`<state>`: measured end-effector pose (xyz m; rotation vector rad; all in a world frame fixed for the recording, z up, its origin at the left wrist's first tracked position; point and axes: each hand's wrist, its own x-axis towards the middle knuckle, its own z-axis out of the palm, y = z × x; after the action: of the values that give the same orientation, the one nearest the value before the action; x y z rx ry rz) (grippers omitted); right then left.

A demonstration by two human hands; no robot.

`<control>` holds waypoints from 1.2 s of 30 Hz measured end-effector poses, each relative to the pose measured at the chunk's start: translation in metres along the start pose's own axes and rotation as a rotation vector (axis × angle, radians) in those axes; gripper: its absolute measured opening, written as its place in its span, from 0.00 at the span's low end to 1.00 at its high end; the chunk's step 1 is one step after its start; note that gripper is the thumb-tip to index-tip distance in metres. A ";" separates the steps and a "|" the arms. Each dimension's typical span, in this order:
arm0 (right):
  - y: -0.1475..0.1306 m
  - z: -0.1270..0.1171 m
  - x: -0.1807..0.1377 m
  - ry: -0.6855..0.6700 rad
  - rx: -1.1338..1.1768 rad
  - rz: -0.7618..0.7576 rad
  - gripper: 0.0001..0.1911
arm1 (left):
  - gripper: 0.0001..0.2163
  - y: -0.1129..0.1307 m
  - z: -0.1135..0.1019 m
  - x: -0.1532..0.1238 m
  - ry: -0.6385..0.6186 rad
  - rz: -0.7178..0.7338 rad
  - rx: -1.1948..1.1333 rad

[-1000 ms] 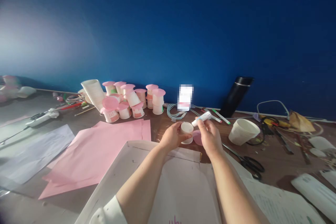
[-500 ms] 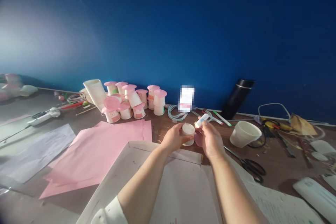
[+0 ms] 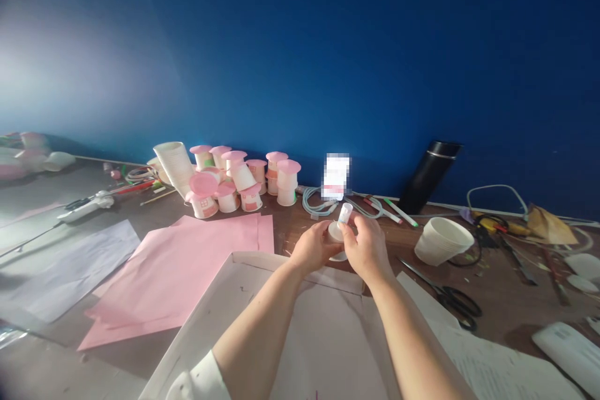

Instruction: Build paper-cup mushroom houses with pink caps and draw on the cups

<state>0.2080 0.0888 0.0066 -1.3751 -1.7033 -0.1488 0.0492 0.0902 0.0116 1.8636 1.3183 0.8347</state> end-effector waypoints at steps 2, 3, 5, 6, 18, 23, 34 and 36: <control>0.001 -0.002 -0.001 -0.017 -0.018 -0.014 0.22 | 0.26 0.000 0.001 0.000 -0.003 0.003 0.015; 0.001 -0.004 -0.001 -0.024 -0.023 -0.017 0.22 | 0.26 -0.001 0.001 0.001 -0.005 0.005 0.018; 0.001 -0.008 -0.002 -0.040 -0.019 -0.017 0.22 | 0.26 -0.001 0.001 0.001 -0.009 0.003 0.018; 0.000 -0.010 -0.003 -0.053 -0.007 -0.014 0.22 | 0.26 -0.001 0.002 0.002 -0.011 -0.001 0.016; -0.003 0.002 0.002 0.031 -0.010 -0.007 0.21 | 0.20 0.001 -0.001 -0.001 -0.010 0.017 -0.020; -0.003 0.001 0.002 -0.005 -0.031 -0.025 0.22 | 0.19 0.000 0.000 0.000 0.006 0.038 0.019; 0.000 -0.022 0.007 0.108 0.372 0.549 0.26 | 0.26 0.003 -0.002 -0.001 -0.017 -0.026 -0.045; 0.019 -0.027 0.009 0.154 0.416 0.734 0.25 | 0.25 0.004 -0.003 -0.002 -0.016 -0.029 -0.049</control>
<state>0.2388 0.0864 0.0208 -1.5219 -0.9456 0.4758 0.0488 0.0880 0.0166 1.8062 1.3003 0.8278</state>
